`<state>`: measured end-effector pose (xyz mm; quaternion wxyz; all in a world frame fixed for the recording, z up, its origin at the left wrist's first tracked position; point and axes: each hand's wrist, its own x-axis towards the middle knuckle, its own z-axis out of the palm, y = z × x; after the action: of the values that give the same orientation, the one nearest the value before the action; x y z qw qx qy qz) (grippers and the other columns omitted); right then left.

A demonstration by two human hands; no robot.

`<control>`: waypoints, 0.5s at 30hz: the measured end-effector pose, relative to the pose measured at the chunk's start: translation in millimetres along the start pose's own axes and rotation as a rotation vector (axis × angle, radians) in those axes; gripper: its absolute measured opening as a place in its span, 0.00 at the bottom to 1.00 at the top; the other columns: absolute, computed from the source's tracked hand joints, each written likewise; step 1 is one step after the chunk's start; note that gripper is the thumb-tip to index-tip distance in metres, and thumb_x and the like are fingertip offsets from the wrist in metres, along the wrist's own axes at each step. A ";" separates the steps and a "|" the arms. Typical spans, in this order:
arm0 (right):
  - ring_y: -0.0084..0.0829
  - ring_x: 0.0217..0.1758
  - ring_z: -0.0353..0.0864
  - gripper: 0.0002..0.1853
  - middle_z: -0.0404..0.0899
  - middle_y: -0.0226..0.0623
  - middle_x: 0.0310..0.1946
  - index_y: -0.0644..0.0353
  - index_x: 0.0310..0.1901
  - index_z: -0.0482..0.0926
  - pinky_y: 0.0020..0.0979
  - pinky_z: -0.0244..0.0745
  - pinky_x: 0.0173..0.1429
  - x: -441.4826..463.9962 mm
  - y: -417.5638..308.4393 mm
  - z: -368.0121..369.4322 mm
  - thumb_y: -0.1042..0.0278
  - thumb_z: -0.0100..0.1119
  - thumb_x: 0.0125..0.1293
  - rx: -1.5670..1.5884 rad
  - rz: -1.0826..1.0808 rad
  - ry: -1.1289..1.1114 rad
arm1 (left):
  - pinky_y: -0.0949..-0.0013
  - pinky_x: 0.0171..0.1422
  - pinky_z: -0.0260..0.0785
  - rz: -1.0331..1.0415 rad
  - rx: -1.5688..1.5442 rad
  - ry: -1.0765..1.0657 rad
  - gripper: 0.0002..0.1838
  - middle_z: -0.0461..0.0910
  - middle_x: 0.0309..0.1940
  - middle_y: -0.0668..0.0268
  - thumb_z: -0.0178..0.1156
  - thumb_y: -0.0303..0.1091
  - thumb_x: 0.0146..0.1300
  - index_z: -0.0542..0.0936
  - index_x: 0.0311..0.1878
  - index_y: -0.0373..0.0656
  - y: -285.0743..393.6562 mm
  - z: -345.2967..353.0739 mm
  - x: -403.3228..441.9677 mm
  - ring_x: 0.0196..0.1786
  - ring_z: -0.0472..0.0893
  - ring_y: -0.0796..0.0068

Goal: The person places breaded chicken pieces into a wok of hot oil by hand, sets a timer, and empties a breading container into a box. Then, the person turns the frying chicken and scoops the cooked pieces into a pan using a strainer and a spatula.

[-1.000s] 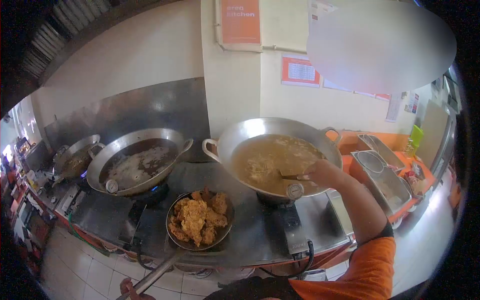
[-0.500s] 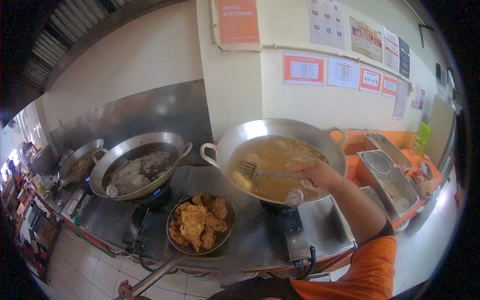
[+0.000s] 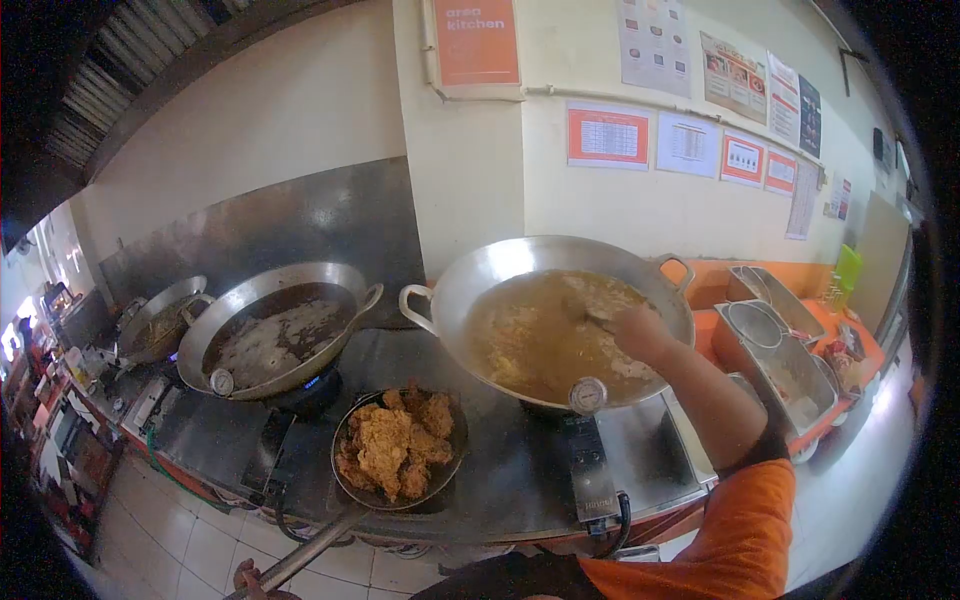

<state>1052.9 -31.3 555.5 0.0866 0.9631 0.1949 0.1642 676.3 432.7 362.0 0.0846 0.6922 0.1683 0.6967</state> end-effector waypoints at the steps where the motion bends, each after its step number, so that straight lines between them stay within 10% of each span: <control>1: 0.41 0.29 0.76 0.08 0.75 0.43 0.23 0.58 0.26 0.77 0.37 0.71 0.34 12.1 10.8 23.4 0.71 0.47 0.45 -0.038 -0.118 0.012 | 0.63 0.27 0.67 0.005 -0.047 0.065 0.16 0.71 0.28 0.51 0.36 0.36 0.64 0.69 0.39 0.34 0.1 3.9 -1.0 0.29 0.72 0.59; 15: 0.30 0.37 0.75 0.06 0.75 0.30 0.32 0.55 0.26 0.74 0.32 0.70 0.38 30.7 -22.3 22.8 0.70 0.54 0.41 -0.102 -0.479 -0.044 | 0.59 0.37 0.66 -0.525 -0.279 -0.019 0.19 0.71 0.32 0.52 0.40 0.43 0.60 0.69 0.41 0.35 -6.6 -3.7 -10.0 0.33 0.72 0.58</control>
<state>1079.9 -0.9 537.8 0.1759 0.8870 0.4074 0.1278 672.1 434.9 350.4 0.3578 0.6132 0.2434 0.6609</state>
